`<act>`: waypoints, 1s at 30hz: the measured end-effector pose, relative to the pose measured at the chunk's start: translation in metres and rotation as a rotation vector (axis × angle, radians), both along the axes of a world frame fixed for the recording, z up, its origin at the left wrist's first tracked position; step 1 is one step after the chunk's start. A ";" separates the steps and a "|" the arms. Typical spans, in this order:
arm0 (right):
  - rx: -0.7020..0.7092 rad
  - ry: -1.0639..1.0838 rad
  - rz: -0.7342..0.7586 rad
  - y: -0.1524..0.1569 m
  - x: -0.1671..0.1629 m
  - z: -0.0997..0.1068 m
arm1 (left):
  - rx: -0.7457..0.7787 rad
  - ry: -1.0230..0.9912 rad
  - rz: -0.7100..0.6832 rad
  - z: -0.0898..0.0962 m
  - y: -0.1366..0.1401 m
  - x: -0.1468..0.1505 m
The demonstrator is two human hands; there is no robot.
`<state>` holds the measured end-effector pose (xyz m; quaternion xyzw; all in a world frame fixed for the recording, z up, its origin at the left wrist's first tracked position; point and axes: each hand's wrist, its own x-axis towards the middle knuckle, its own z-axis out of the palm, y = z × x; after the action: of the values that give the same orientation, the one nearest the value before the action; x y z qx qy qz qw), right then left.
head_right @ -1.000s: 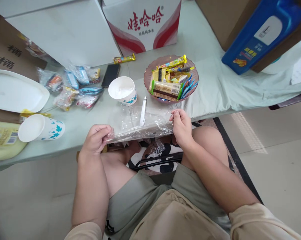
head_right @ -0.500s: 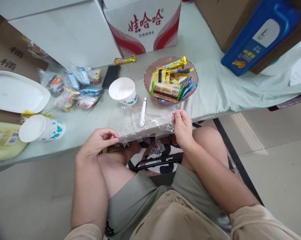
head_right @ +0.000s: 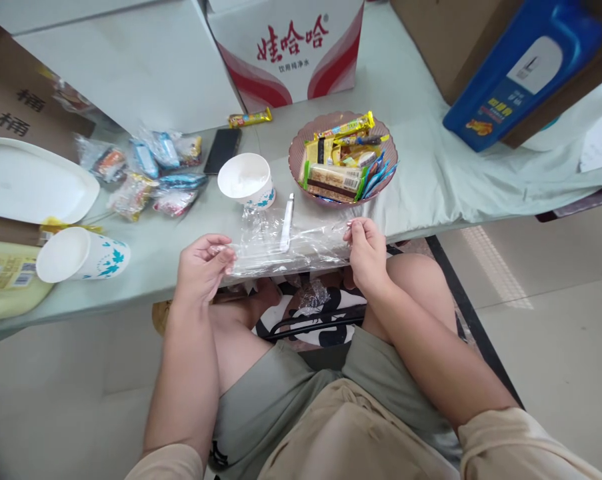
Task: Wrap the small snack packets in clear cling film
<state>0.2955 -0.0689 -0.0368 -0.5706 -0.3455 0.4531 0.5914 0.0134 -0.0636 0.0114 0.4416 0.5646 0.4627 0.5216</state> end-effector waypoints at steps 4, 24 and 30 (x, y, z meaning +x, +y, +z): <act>0.004 0.080 -0.065 0.003 -0.001 0.004 | 0.014 0.085 0.066 0.000 0.001 -0.010; 0.026 0.065 -0.062 -0.002 -0.007 0.006 | 0.020 -0.015 0.184 0.004 -0.001 0.021; 0.008 0.095 -0.063 0.000 -0.008 0.008 | -0.015 0.047 0.061 0.005 0.001 0.003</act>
<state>0.2878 -0.0684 -0.0284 -0.5569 -0.3007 0.4594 0.6233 0.0168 -0.0629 0.0164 0.4310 0.5935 0.4636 0.4971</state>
